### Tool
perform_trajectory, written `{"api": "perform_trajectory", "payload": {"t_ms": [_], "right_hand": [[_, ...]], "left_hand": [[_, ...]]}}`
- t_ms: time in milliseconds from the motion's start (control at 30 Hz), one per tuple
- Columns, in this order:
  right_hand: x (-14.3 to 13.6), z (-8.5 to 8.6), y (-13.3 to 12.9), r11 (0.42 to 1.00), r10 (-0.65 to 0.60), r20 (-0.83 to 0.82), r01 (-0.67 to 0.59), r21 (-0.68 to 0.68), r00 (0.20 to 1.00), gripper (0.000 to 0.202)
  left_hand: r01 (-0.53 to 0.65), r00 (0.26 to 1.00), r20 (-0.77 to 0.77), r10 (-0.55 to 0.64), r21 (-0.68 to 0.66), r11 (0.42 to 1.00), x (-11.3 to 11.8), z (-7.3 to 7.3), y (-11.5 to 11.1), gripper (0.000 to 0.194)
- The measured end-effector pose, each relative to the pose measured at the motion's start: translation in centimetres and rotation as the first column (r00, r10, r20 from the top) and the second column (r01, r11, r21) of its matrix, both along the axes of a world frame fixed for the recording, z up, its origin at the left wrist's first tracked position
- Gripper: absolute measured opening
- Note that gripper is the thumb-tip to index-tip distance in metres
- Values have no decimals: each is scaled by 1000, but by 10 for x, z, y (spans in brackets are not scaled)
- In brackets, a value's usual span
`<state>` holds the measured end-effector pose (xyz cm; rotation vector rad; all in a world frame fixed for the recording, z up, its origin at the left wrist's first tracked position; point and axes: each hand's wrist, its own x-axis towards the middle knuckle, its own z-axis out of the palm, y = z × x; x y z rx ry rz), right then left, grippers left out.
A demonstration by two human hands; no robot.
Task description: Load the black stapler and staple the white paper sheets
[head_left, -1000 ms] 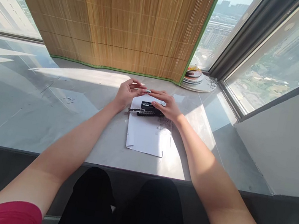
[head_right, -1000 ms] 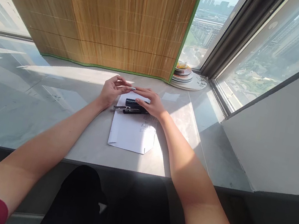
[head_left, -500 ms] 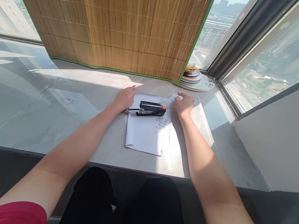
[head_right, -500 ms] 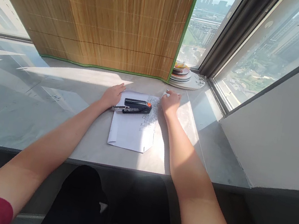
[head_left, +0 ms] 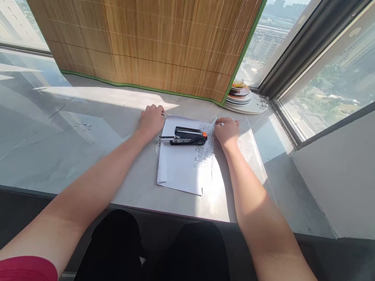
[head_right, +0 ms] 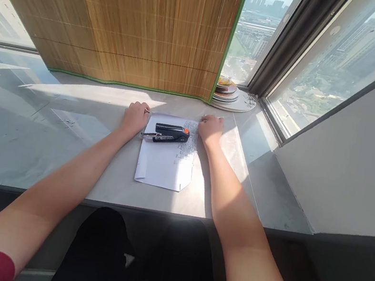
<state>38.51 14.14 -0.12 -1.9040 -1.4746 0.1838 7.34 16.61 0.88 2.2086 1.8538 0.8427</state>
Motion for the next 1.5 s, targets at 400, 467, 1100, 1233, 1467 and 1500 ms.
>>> {"api": "perform_trajectory", "payload": {"t_ms": [400,467,1100,1233,1467,1500], "right_hand": [[-24,31,-21,474,873,-236,-858,199,428,63],[-25,32,-22,378,914,-217,-915,143,343,70],[-20,12,-7,772,635,-145,-617,152,759,44],[-20,12,-6,774,633,-133,-618,139,763,41],[-21,14,-6,782,622,-123,-607,142,773,41],[-21,14,-5,783,621,-119,-607,139,775,41]], "left_hand": [[30,993,116,-36,50,998,-2,-4,5,22],[27,993,112,-31,40,999,0,-2,2,15],[-3,993,116,0,22,1000,3,-2,-2,14],[92,971,210,-116,119,989,9,7,-5,19],[329,877,299,-377,200,923,20,19,-13,18],[333,872,307,-382,200,921,20,19,-13,17]]}}
